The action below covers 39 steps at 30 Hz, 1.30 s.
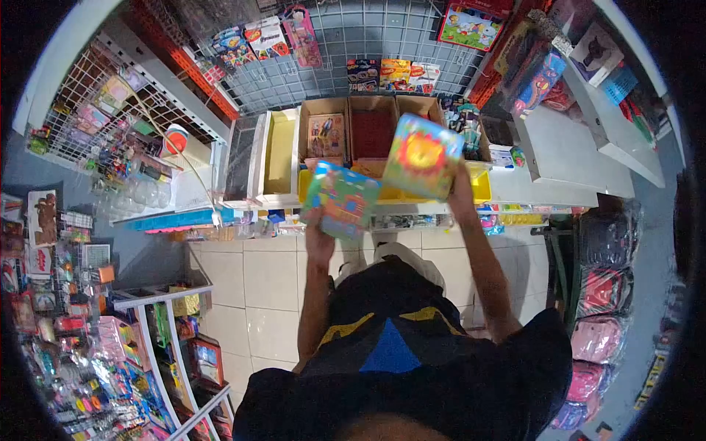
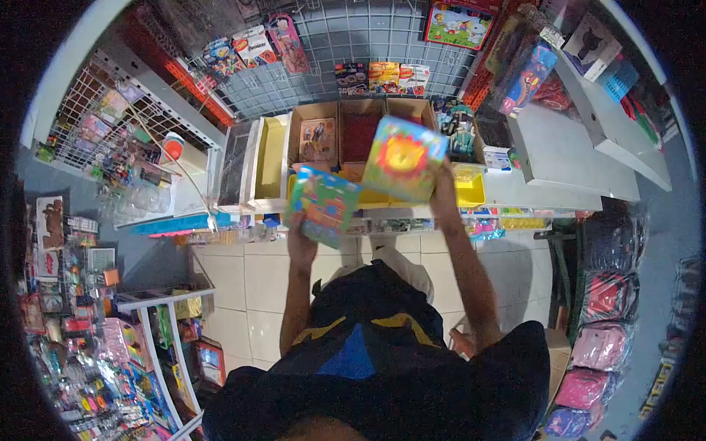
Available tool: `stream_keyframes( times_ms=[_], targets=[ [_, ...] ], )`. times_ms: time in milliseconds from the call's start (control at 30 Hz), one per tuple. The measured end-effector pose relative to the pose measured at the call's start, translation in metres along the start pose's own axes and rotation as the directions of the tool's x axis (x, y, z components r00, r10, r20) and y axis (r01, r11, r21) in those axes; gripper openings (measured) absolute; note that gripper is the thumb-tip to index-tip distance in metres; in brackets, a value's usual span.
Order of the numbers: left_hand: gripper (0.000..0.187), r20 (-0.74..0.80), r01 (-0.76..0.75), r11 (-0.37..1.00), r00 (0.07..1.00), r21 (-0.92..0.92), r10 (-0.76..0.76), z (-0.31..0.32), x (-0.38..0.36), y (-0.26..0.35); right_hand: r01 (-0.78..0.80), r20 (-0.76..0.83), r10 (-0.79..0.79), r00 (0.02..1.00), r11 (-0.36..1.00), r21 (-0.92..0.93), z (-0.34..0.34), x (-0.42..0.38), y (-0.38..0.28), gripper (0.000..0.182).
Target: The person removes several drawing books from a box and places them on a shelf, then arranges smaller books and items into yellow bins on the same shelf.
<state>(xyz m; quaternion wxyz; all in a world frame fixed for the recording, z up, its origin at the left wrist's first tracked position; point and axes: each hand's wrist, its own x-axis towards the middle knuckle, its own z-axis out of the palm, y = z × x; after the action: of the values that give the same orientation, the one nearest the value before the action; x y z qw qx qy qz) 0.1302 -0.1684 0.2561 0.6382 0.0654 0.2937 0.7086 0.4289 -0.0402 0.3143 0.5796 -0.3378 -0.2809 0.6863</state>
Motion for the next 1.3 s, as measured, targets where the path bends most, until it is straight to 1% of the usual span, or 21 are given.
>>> stream_keyframes(
  times_ms=[100,133,167,200,267,367,400,433,467,533,567,600,667,733,800,900,967,1033,1133,1233,1300],
  targets=[
    [0.02,-0.069,-0.107,0.994,0.992,0.007,0.107,-0.026,0.002,0.017,0.273,-0.059,-0.291,0.955,0.938,-0.216,-0.033,0.084,-0.034,0.032],
    [0.019,-0.087,-0.118,0.993,0.989,0.033,0.12,-0.013,-0.006,0.024,0.289,-0.048,-0.337,0.94,0.865,-0.41,-0.042,0.11,-0.04,0.029],
    [0.017,-0.104,-0.13,0.99,0.985,0.059,0.135,0.0,-0.015,0.032,0.297,-0.024,-0.381,0.924,0.755,-0.584,-0.051,0.136,-0.044,0.026],
    [0.023,-0.045,-0.217,0.976,0.975,0.016,0.218,-0.028,-0.01,0.026,0.297,-0.018,-0.438,0.899,0.639,-0.71,-0.073,0.175,-0.033,0.025],
    [0.029,-0.112,-0.175,0.984,0.978,0.034,0.177,-0.022,-0.019,0.025,0.27,0.036,-0.546,0.837,0.355,-0.895,-0.115,0.247,-0.005,0.023],
    [0.034,-0.154,-0.173,0.985,0.973,0.009,0.173,-0.024,-0.033,0.015,0.084,0.063,-0.431,0.9,0.032,-0.996,-0.081,0.24,-0.004,0.028],
    [0.035,-0.176,-0.183,0.983,0.968,0.007,0.181,-0.025,-0.038,0.01,0.07,0.07,-0.372,0.926,-0.013,-0.997,-0.079,0.245,0.005,0.033],
    [0.035,-0.198,-0.193,0.981,0.962,0.005,0.19,-0.026,-0.043,0.005,0.087,0.085,-0.304,0.949,-0.007,-0.996,-0.095,0.258,0.021,0.038],
    [0.035,-0.289,-0.213,0.977,0.934,0.016,0.209,-0.026,-0.045,-0.001,0.14,0.114,-0.246,0.963,0.09,-0.986,-0.117,0.279,0.038,0.043],
    [0.037,-0.33,-0.266,0.963,0.907,0.035,0.262,-0.027,-0.057,-0.013,0.223,0.174,-0.152,0.973,0.415,-0.882,-0.165,0.319,0.076,0.053],
    [0.039,-0.349,-0.292,0.956,0.892,0.044,0.288,-0.026,-0.061,-0.019,0.24,0.159,-0.182,0.97,0.639,-0.731,-0.179,0.325,0.089,0.06],
    [0.039,-0.364,-0.326,0.945,0.878,0.024,0.312,-0.025,-0.065,-0.024,0.233,0.169,-0.162,0.972,0.596,-0.769,-0.174,0.326,0.093,0.06],
    [0.038,-0.384,-0.367,0.93,0.86,-0.008,0.336,-0.039,-0.068,-0.036,0.202,0.172,-0.163,0.972,0.193,-0.96,-0.143,0.303,0.081,0.06],
    [0.037,-0.403,-0.408,0.912,0.84,-0.03,0.363,-0.042,-0.071,-0.043,0.179,0.186,-0.142,0.972,-0.065,-0.982,-0.122,0.288,0.071,0.061],
    [0.036,-0.397,-0.391,0.919,0.851,-0.041,0.344,-0.045,-0.072,-0.046,0.18,0.21,-0.143,0.967,-0.2,-0.963,-0.108,0.281,0.067,0.061],
    [0.034,-0.412,-0.368,0.929,0.853,-0.041,0.32,-0.039,-0.073,-0.046,0.243,0.354,-0.336,0.873,-0.329,-0.913,-0.112,0.292,0.093,0.032],
    [0.034,-0.411,-0.36,0.933,0.854,-0.027,0.318,-0.035,-0.069,-0.043,0.274,0.41,-0.143,0.901,-0.546,-0.792,-0.116,0.297,0.096,0.039],
    [0.035,-0.399,-0.356,0.935,0.859,-0.014,0.321,-0.036,-0.066,-0.043,0.416,0.223,0.351,0.909,-0.766,-0.489,-0.119,0.292,0.083,0.052],
    [0.038,-0.411,-0.345,0.939,0.854,0.012,0.319,-0.036,-0.06,-0.045,0.284,0.294,0.087,0.952,-0.61,-0.74,-0.132,0.285,0.1,0.06],
    [0.039,-0.405,-0.317,0.948,0.864,0.028,0.301,-0.024,-0.057,-0.043,0.348,0.419,0.049,0.907,-0.649,-0.677,-0.146,0.285,0.11,0.065],
    [0.039,-0.39,-0.319,0.947,0.869,0.031,0.305,-0.019,-0.057,-0.043,0.338,0.346,0.068,0.936,-0.451,-0.826,-0.154,0.286,0.101,0.07]
  ],
)
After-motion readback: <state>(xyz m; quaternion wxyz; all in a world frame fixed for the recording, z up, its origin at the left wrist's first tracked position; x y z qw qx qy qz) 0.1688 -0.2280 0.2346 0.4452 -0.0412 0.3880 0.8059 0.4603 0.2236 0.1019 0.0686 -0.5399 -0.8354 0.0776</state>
